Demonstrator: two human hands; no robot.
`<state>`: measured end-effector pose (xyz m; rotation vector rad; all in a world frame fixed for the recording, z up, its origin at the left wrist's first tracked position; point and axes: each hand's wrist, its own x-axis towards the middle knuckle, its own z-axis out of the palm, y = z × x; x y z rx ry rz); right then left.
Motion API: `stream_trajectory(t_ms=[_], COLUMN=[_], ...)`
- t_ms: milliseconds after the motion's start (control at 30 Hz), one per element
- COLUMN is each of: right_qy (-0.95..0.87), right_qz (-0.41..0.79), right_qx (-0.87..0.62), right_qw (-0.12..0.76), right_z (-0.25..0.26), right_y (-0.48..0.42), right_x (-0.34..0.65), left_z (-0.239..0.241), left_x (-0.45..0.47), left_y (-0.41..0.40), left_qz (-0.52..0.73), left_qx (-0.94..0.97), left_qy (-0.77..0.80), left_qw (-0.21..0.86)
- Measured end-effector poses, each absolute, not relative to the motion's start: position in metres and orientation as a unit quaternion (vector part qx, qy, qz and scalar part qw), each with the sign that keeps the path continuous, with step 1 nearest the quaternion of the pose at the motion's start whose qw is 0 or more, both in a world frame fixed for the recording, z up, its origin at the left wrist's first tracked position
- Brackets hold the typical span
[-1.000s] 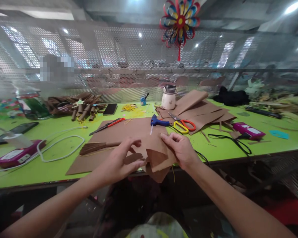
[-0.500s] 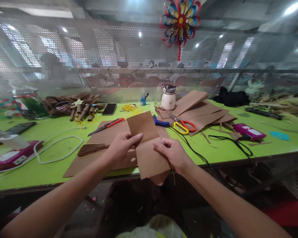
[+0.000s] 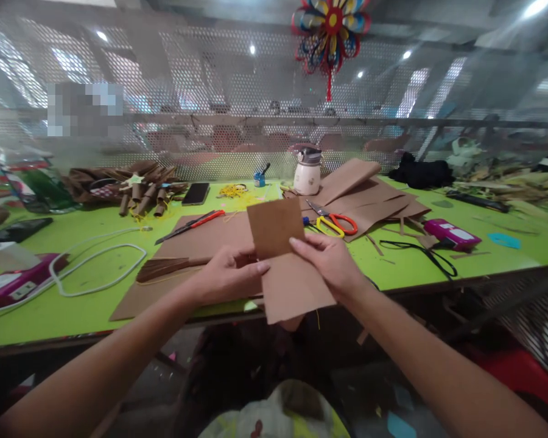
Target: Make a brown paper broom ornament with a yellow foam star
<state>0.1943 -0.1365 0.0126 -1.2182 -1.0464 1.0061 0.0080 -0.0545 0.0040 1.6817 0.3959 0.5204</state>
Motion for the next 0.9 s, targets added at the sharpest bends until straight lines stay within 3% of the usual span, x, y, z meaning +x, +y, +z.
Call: stream_trajectory(t_ms=[133, 233, 367, 467, 700, 900], right_qy=[-0.488, -0.481, -0.459, -0.428, -0.51, -0.563], right_qz=[0.188, 0.114, 0.176, 0.221, 0.278, 0.385], right_qx=[-0.512, -0.532, -0.528, -0.534, -0.591, -0.558], right_qw=[0.682, 0.687, 0.692, 0.695, 0.56, 0.473], right_z=[0.03, 0.03, 0.019, 0.009, -0.013, -0.031], right_y=[-0.149, -0.161, -0.174, -0.188, -0.237, -0.249], right_x=[0.223, 0.245, 0.262, 0.26, 0.25, 0.226], left_z=[0.004, 0.001, -0.002, -0.007, -0.015, -0.017], left_x=[-0.003, -0.01, -0.011, -0.004, 0.009, 0.011], left_y=[-0.05, -0.053, -0.068, -0.078, -0.078, -0.068], left_qz=[0.183, 0.167, 0.131, 0.129, 0.091, 0.151], left_qx=[0.814, 0.862, 0.969, 0.986, 0.986, 0.969], left_qy=[0.154, 0.15, 0.062, 0.067, 0.139, 0.196], left_qw=[0.53, 0.455, 0.2, 0.085, 0.005, 0.0])
